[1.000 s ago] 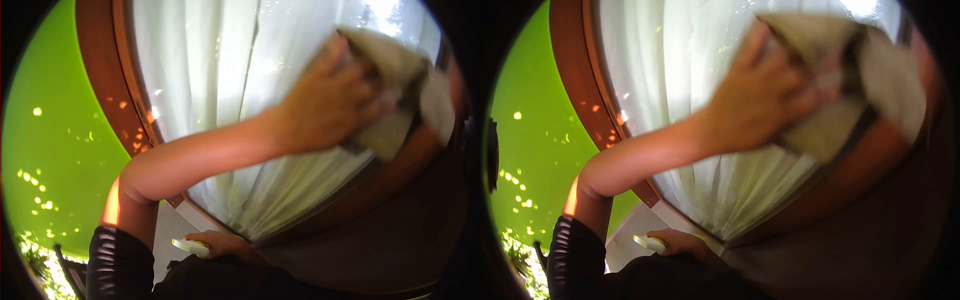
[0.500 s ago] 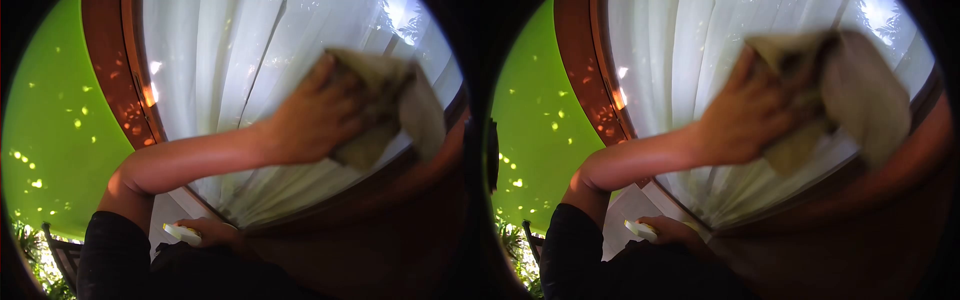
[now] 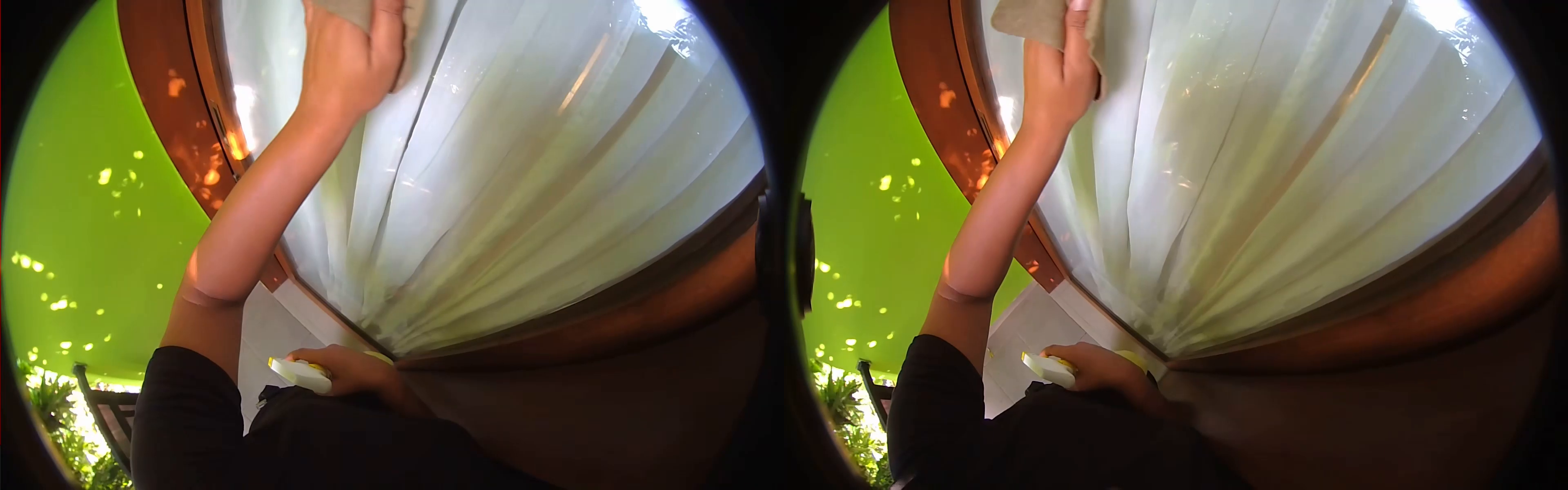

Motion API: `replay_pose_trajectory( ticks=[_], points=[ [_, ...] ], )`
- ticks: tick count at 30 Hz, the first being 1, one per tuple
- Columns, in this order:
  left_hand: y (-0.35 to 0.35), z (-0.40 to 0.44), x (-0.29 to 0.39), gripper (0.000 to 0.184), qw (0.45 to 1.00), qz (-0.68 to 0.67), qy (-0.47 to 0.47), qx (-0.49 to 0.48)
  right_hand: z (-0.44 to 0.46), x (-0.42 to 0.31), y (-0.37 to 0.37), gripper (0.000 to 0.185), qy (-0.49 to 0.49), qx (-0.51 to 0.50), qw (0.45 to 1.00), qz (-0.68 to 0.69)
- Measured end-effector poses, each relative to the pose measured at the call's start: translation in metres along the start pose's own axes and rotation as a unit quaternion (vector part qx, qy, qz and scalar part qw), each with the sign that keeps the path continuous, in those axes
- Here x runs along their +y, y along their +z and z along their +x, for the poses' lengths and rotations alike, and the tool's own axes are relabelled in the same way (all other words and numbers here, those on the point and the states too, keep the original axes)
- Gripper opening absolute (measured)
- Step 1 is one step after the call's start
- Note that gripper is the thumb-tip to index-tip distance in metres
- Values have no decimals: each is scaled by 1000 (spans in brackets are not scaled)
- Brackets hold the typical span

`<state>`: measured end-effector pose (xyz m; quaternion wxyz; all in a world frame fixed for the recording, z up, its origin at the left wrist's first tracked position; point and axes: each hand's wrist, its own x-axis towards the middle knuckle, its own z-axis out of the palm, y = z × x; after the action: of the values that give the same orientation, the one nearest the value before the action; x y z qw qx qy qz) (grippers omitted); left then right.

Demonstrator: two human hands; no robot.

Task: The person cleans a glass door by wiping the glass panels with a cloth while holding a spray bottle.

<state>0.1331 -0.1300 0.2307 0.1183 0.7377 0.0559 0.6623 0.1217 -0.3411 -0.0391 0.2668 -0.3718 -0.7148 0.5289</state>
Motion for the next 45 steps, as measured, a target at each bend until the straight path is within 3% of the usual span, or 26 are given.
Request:
replay_pose_trajectory(
  ticks=[3, 6, 10, 15, 18, 19, 22, 32, 34, 35, 36, 38, 40, 41, 44, 45],
  points=[
    [-7, -8, -37, 56, 999, 23, -10, 39, 0, 5, 1, 57, -6, -2, 1000, 5],
    [-11, -18, -60, 41, 976, -40, -180, 112, 0, 4, 0, 56, 7, -7, 1000, 15],
    [-24, -37, -100, 39, 974, 63, -140, 168, -1, 5, -1, 56, 18, -10, 1000, 13],
    [-43, -59, -111, 51, 907, 13, -399, 135, 0, 10, 0, 55, -1, -11, 1000, 20],
    [-35, -79, -147, 49, 941, -20, -258, 216, 0, 10, -1, 55, 3, -13, 1000, 15],
    [-30, -86, -141, 47, 923, -93, -287, 239, 0, 10, -1, 55, 4, -14, 1000, 16],
    [-21, -101, -122, 46, 917, -118, -298, 235, 0, 13, -1, 58, -8, -17, 1000, 10],
    [26, -109, -41, 38, 943, -198, -244, 108, 0, 13, -2, 61, 3, -18, 1000, 25],
    [32, -94, -6, 48, 977, -126, -171, 25, -2, 9, -3, 62, 3, -10, 1000, 9],
    [36, -89, 2, 50, 992, -94, -87, 17, -2, 8, -3, 62, 3, -5, 1000, 0],
    [39, -84, 8, 52, 998, -62, -2, 8, -2, 7, -4, 62, 6, -5, 1000, -1],
    [45, -82, 31, 52, 995, 44, 82, -42, -3, 5, -4, 62, 11, -2, 1000, -3],
    [53, -91, 55, 59, 992, 42, 94, -76, -3, -2, -6, 61, 27, -10, 1000, 1],
    [52, -97, 63, 72, 988, 37, 106, -104, -3, -5, -6, 61, 36, -13, 999, 3],
    [49, -113, 66, 76, 975, 16, 155, -160, -2, -6, -6, 60, 46, -13, 999, -18],
    [47, -121, 59, 67, 972, -14, 165, -168, -3, -5, -6, 60, 44, -6, 999, -19]
  ],
)
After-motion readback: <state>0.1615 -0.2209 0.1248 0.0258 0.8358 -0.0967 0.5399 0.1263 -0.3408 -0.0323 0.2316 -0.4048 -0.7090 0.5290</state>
